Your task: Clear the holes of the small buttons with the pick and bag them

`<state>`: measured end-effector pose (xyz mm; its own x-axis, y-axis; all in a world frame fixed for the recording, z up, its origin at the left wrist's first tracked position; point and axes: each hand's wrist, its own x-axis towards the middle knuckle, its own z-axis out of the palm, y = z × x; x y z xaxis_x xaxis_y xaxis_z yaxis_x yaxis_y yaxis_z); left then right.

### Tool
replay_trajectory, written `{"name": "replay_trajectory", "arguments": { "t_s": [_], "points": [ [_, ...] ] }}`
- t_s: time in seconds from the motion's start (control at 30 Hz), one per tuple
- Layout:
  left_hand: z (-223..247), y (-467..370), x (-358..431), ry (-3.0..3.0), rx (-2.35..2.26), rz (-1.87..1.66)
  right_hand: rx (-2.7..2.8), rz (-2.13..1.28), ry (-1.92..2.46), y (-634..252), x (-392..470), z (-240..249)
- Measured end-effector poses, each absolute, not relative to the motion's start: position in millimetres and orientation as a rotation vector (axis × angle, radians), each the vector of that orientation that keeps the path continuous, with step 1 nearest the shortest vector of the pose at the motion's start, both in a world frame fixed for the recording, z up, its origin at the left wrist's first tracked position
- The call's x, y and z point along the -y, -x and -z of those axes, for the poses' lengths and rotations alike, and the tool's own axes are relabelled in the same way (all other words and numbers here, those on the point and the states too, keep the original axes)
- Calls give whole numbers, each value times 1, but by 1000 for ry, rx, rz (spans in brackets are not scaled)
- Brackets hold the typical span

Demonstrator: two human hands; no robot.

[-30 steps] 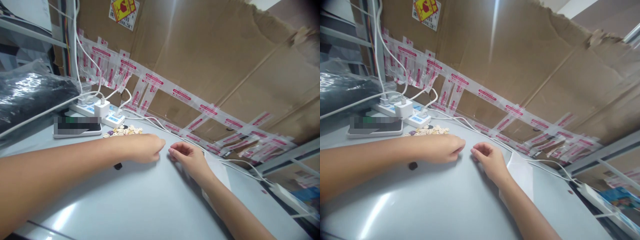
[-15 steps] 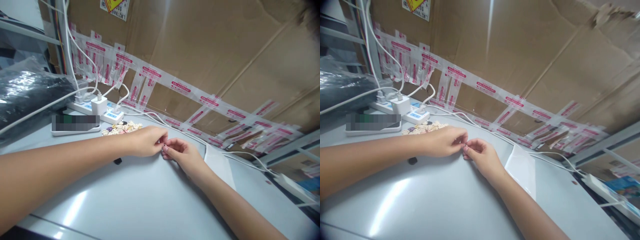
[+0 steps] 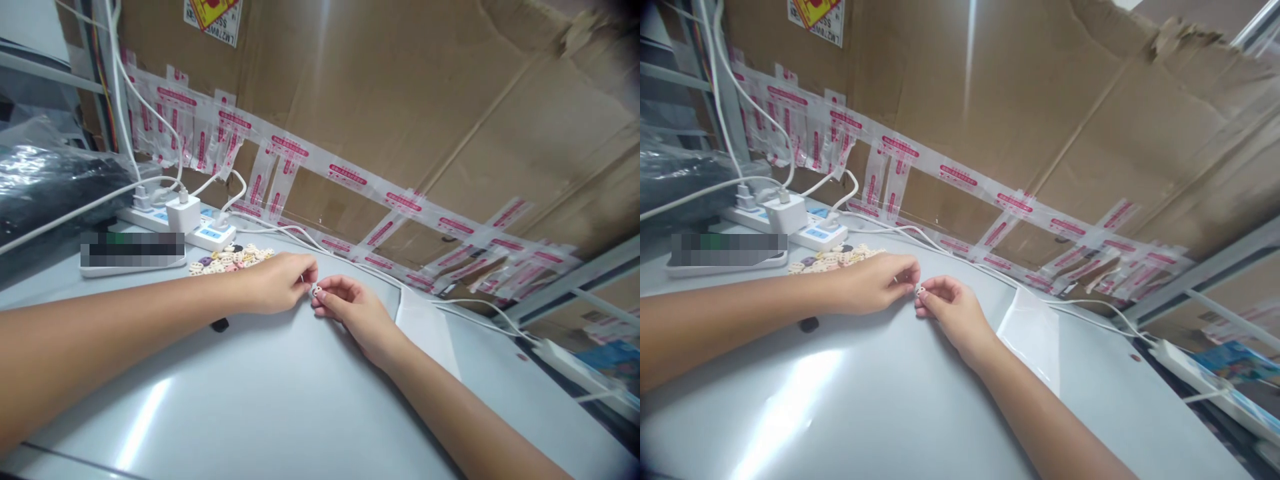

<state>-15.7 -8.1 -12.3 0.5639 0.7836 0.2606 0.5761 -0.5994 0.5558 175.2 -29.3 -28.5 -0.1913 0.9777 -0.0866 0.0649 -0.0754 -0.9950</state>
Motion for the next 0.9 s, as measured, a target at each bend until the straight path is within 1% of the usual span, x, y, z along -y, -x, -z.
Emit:
{"name": "replay_trajectory", "arguments": {
  "t_s": [0.57, 0.9],
  "points": [
    [8, 15, 10, -2431, -1121, -667, 1373, -1370, 1167, -173, 31, 28],
    [5, 12, 14, -2292, -1173, -768, 1260, -1360, 1168, -174, 33, 29]
  ]
}}
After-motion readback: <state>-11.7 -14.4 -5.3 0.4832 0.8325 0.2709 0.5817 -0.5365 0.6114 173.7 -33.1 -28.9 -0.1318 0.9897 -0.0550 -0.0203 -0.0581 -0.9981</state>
